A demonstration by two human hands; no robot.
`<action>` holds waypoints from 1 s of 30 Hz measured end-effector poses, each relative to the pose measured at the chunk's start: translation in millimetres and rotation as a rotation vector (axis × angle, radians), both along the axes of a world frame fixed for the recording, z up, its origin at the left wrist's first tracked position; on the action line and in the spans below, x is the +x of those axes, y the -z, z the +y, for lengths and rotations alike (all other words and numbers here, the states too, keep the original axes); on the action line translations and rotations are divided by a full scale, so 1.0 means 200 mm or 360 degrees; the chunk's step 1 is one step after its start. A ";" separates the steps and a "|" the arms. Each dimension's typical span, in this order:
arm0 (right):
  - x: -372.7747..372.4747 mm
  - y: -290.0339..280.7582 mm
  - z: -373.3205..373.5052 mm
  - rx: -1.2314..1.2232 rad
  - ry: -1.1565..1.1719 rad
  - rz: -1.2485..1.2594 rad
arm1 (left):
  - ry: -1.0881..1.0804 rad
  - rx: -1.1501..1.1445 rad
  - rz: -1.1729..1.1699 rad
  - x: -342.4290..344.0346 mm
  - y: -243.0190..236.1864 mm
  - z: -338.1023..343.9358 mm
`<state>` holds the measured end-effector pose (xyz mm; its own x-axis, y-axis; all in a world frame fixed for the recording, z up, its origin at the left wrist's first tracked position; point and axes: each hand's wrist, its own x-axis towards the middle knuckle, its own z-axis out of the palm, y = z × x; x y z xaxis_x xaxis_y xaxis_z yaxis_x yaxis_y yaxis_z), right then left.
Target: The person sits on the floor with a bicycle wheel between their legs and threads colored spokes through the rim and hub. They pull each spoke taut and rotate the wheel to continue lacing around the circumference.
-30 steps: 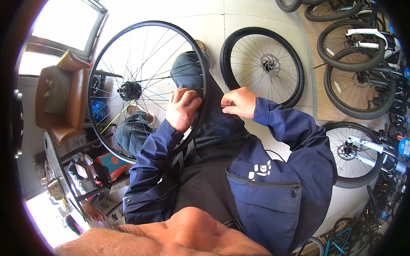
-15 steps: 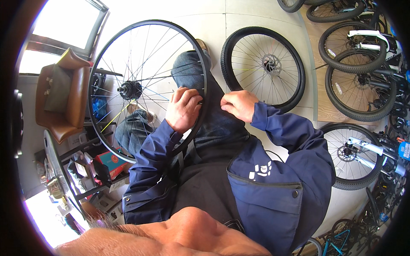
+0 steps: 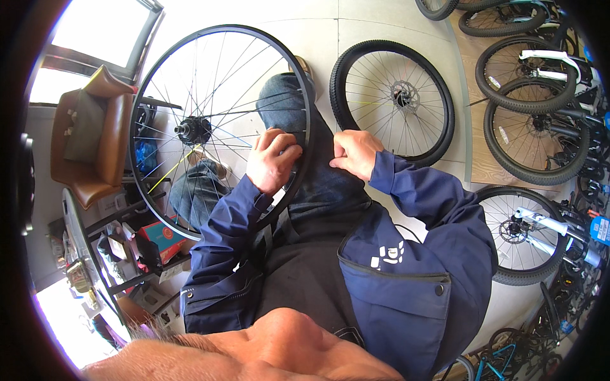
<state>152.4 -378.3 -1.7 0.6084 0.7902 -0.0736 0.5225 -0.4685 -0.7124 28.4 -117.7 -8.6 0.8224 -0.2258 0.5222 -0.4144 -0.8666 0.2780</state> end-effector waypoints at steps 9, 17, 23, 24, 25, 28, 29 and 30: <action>0.05 0.00 0.00 -0.0170 -0.0375 0.0295 | -0.0035 0.0037 0.0027 -0.01 -0.01 -0.01; 0.09 -0.02 0.01 -0.0324 -0.0318 0.0131 | -0.0030 0.0047 0.0019 -0.01 -0.01 -0.01; 0.16 -0.04 -0.03 -0.0626 -0.0481 0.0136 | -0.0044 0.0100 0.0053 -0.02 0.00 0.00; 0.20 -0.05 -0.04 -0.0623 -0.0590 0.0105 | -0.0050 0.0119 0.0069 -0.02 0.00 -0.01; 0.24 -0.07 -0.05 -0.0514 -0.0604 0.0185 | -0.0060 0.0135 0.0082 -0.02 0.01 -0.01; 0.35 -0.12 -0.07 -0.0300 -0.0468 0.0427 | -0.0070 0.0147 0.0134 -0.03 0.01 -0.01; 0.36 -0.12 -0.05 -0.0238 -0.0387 0.0411 | -0.0075 0.0143 0.0151 -0.03 0.01 -0.01; 0.37 -0.13 -0.03 -0.0123 -0.0329 0.0394 | -0.0085 0.0160 0.0157 -0.03 0.01 -0.01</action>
<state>227.1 -385.0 23.3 0.3917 0.8815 -0.2636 0.4279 -0.4281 -0.7960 22.7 -120.5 -10.1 0.8808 -0.2276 0.4151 -0.3421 -0.9122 0.2257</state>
